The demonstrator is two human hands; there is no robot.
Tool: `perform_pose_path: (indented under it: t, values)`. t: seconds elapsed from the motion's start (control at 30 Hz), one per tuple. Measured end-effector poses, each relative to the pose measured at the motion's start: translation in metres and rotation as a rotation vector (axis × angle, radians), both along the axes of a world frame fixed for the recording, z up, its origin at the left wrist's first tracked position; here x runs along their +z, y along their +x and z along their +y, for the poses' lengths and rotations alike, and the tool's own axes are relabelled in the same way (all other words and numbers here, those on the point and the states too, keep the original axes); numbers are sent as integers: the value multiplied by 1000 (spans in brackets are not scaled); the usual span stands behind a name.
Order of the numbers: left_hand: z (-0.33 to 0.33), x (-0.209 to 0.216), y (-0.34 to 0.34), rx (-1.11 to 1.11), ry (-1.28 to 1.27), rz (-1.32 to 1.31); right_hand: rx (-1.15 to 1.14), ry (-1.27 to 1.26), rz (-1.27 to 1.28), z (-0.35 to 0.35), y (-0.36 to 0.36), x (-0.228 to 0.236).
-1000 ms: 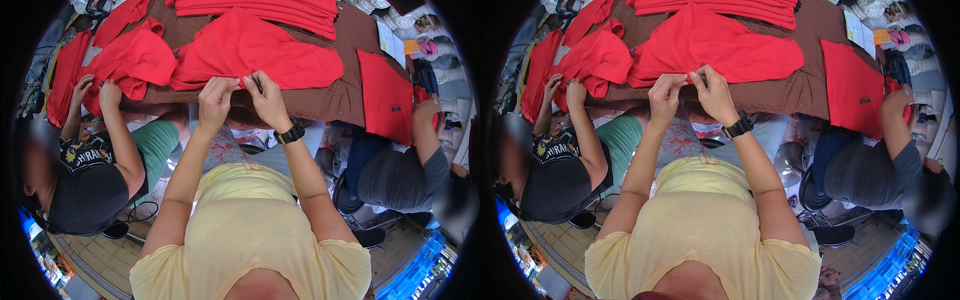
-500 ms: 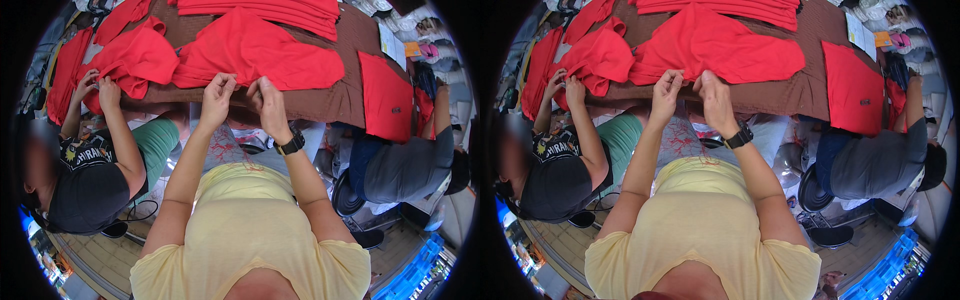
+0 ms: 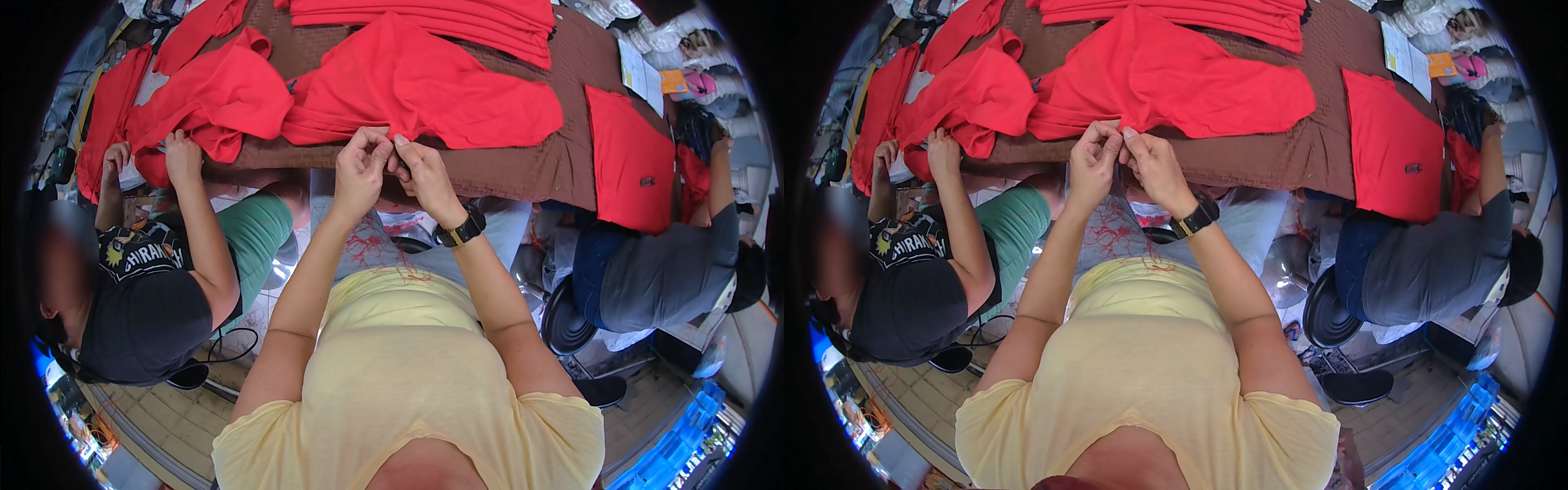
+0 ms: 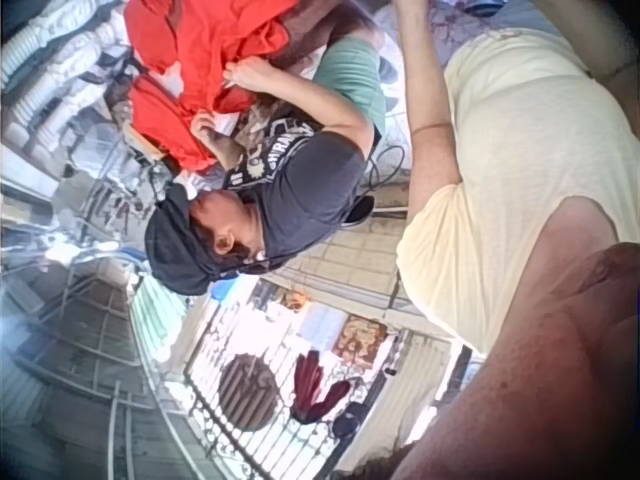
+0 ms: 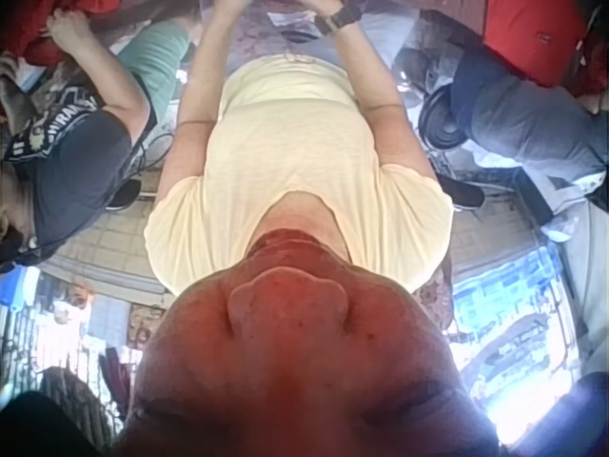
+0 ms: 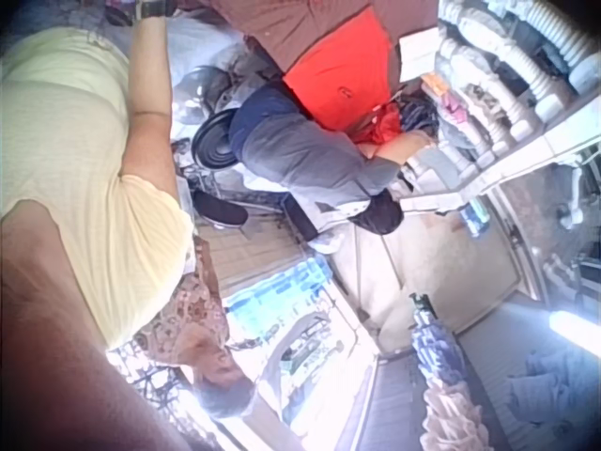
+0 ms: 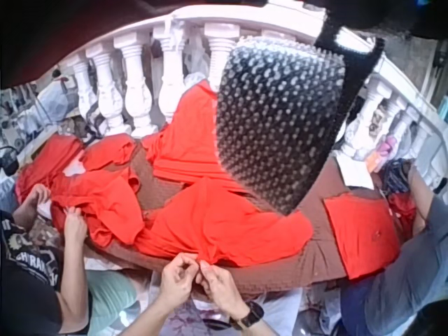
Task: The person trims loose threads from red garments using small clippers while seated at a production table.
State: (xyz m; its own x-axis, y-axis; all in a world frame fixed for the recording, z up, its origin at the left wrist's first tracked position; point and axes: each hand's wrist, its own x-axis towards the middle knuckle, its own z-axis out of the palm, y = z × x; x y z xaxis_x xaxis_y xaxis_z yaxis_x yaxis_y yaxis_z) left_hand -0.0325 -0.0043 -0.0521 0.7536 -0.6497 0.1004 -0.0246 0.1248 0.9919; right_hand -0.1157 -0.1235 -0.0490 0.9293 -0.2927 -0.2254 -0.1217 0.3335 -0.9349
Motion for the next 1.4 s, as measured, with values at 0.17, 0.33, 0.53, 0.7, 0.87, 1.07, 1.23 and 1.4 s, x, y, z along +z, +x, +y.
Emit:
perform_pose_path:
  t: [0.17, 0.33, 0.53, 0.7, 0.87, 1.07, 1.23, 1.4]
  values:
    - [-5, -15, 4, 110, -135, -6, 3, 7, -132, -1, -1, -5]
    - [-11, -7, -3, 175, -176, 111, -365, -380, -224, 5, -7, 13]
    - [0, -21, 10, 60, -94, 225, -317, -502, -258, -9, 2, -6]
    - [-7, -3, 1, 129, -174, 348, -278, -470, -238, -16, 4, -8]
    - [-9, -7, 3, 144, -9, 143, -248, -528, -226, -14, 3, -1]
    - [-12, -10, -1, 110, -190, 330, -264, -460, -239, -18, 4, -1]
    - [-14, -1, -5, 118, -116, 262, -258, -434, -243, -20, 4, -2]
    - [-12, -17, 3, 51, -68, 157, -235, -450, -238, -21, 6, -6]
